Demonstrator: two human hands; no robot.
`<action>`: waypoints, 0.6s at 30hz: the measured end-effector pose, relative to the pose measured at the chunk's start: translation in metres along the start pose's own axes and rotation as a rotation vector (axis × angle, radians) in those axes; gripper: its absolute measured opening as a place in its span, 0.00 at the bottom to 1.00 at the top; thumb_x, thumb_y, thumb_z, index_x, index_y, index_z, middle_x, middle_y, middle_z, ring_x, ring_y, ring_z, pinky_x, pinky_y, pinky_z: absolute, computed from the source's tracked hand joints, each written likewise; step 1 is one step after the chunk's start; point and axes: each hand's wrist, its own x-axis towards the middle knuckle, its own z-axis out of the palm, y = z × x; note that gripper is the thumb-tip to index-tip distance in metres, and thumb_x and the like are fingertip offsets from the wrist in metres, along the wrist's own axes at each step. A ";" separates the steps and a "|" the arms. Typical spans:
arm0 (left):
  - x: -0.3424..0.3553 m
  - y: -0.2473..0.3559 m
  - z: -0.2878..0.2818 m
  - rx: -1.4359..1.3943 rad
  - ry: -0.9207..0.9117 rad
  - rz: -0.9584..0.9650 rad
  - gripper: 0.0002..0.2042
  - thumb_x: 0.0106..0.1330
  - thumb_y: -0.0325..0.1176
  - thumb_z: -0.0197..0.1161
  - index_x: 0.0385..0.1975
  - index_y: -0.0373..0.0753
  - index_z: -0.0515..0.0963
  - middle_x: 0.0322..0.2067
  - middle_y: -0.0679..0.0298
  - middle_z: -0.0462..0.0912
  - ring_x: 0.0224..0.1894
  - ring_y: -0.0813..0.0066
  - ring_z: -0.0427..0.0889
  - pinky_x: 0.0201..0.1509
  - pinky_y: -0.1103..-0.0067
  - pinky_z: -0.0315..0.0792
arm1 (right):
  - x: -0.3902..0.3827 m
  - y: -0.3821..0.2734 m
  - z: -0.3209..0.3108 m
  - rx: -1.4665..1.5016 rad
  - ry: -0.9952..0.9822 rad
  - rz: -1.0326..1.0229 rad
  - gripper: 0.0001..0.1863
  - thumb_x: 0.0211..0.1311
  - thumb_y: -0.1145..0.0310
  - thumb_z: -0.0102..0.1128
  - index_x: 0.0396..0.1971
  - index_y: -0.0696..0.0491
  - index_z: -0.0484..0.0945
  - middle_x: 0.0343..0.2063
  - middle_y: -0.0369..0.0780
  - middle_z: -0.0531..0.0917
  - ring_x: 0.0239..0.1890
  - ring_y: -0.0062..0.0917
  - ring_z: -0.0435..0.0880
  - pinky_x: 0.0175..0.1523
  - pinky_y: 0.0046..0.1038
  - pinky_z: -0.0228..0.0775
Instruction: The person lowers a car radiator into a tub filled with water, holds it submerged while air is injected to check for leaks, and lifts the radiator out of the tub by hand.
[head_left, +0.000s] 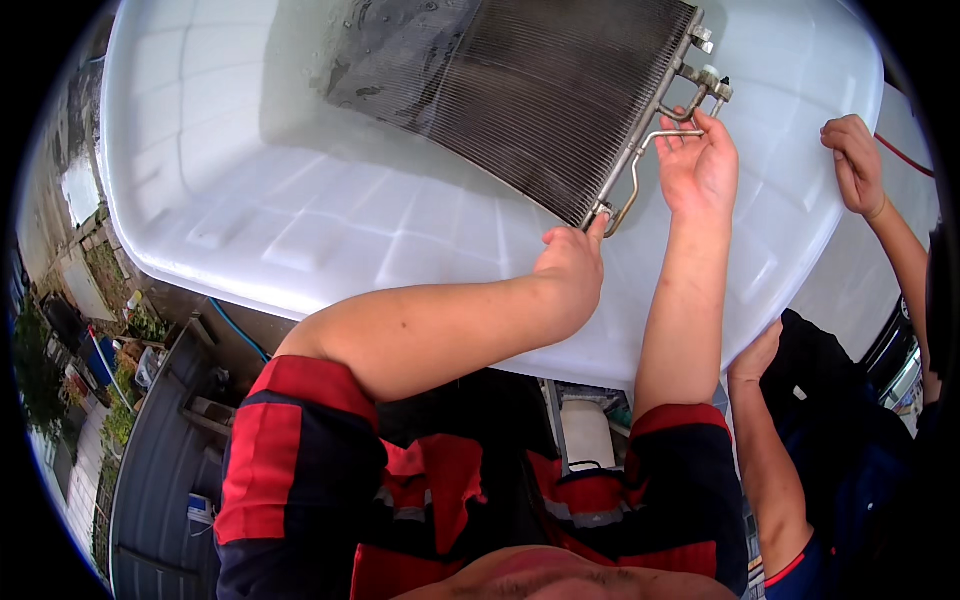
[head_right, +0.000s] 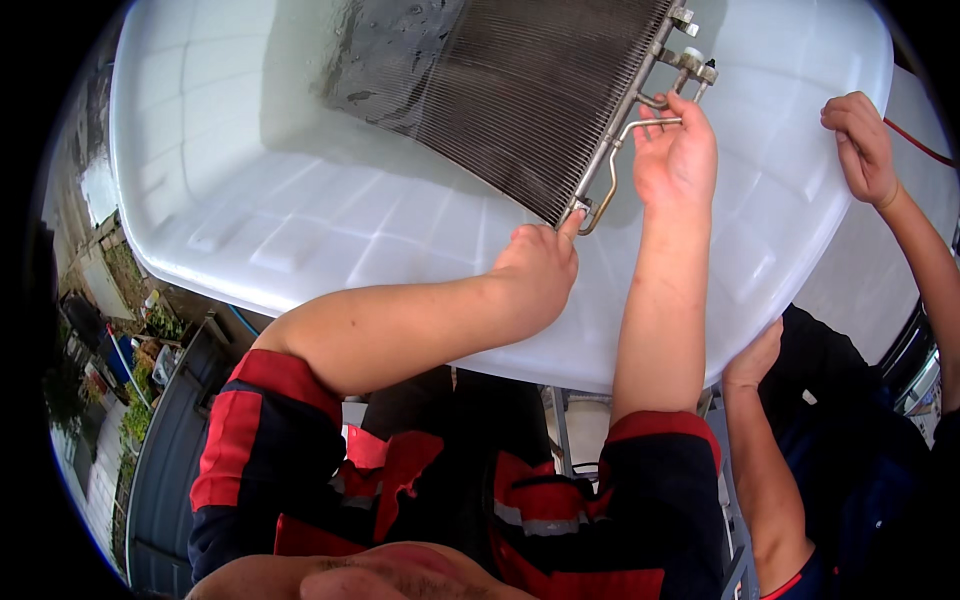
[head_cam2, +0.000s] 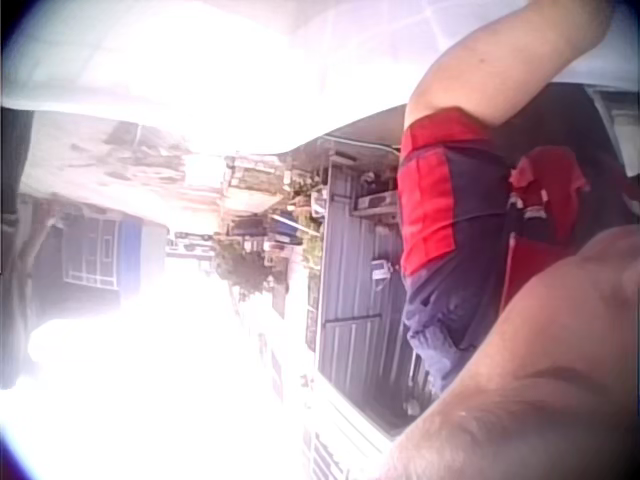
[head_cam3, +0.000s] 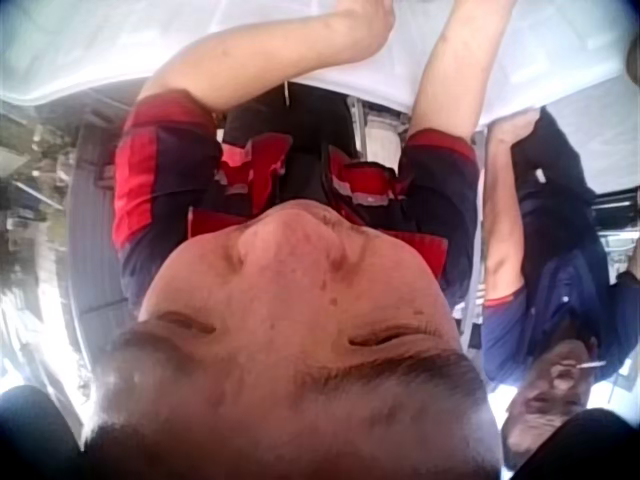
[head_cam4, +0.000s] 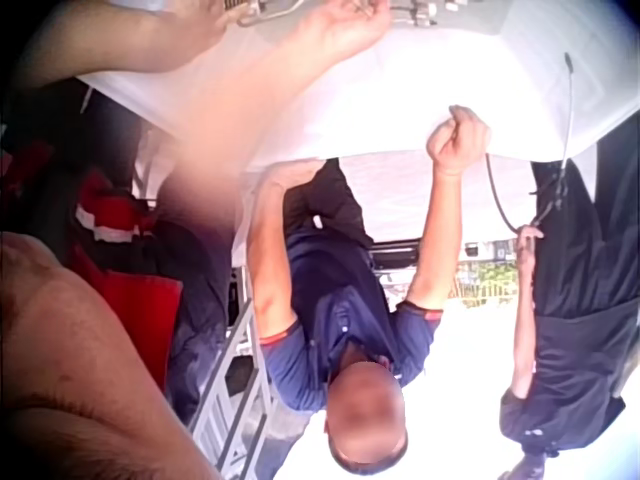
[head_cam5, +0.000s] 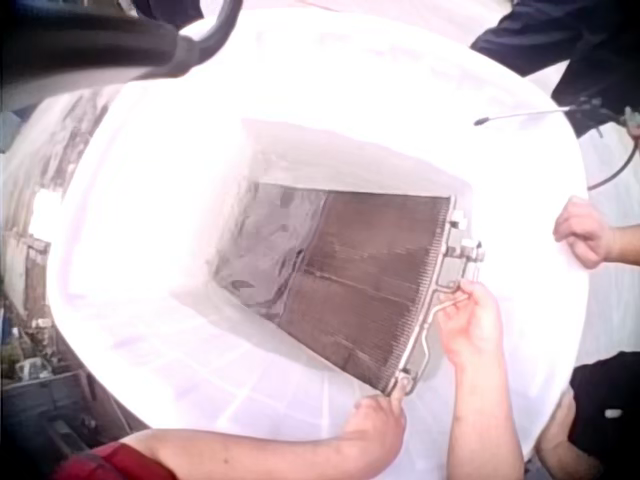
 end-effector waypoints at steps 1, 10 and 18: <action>-0.002 -0.001 -0.001 0.015 -0.007 0.006 0.32 0.57 0.34 0.63 0.61 0.27 0.64 0.70 0.37 0.45 0.53 0.55 0.75 0.50 0.71 0.70 | 0.000 0.000 0.001 0.000 0.004 0.002 0.12 0.60 0.69 0.55 0.41 0.56 0.68 0.41 0.42 0.75 0.49 0.36 0.69 0.60 0.36 0.57; -0.015 0.001 -0.026 -0.004 -0.022 0.028 0.32 0.59 0.35 0.62 0.62 0.28 0.64 0.69 0.35 0.46 0.52 0.54 0.76 0.50 0.71 0.71 | -0.017 -0.023 0.015 -0.023 0.036 -0.010 0.10 0.61 0.69 0.55 0.39 0.55 0.67 0.40 0.41 0.75 0.48 0.33 0.69 0.57 0.33 0.58; -0.025 0.006 -0.035 -0.002 -0.023 0.010 0.31 0.59 0.35 0.62 0.62 0.28 0.64 0.69 0.35 0.46 0.51 0.55 0.76 0.50 0.71 0.71 | -0.025 -0.031 0.014 0.020 0.001 0.028 0.11 0.56 0.69 0.61 0.37 0.54 0.71 0.39 0.37 0.74 0.50 0.29 0.67 0.59 0.31 0.54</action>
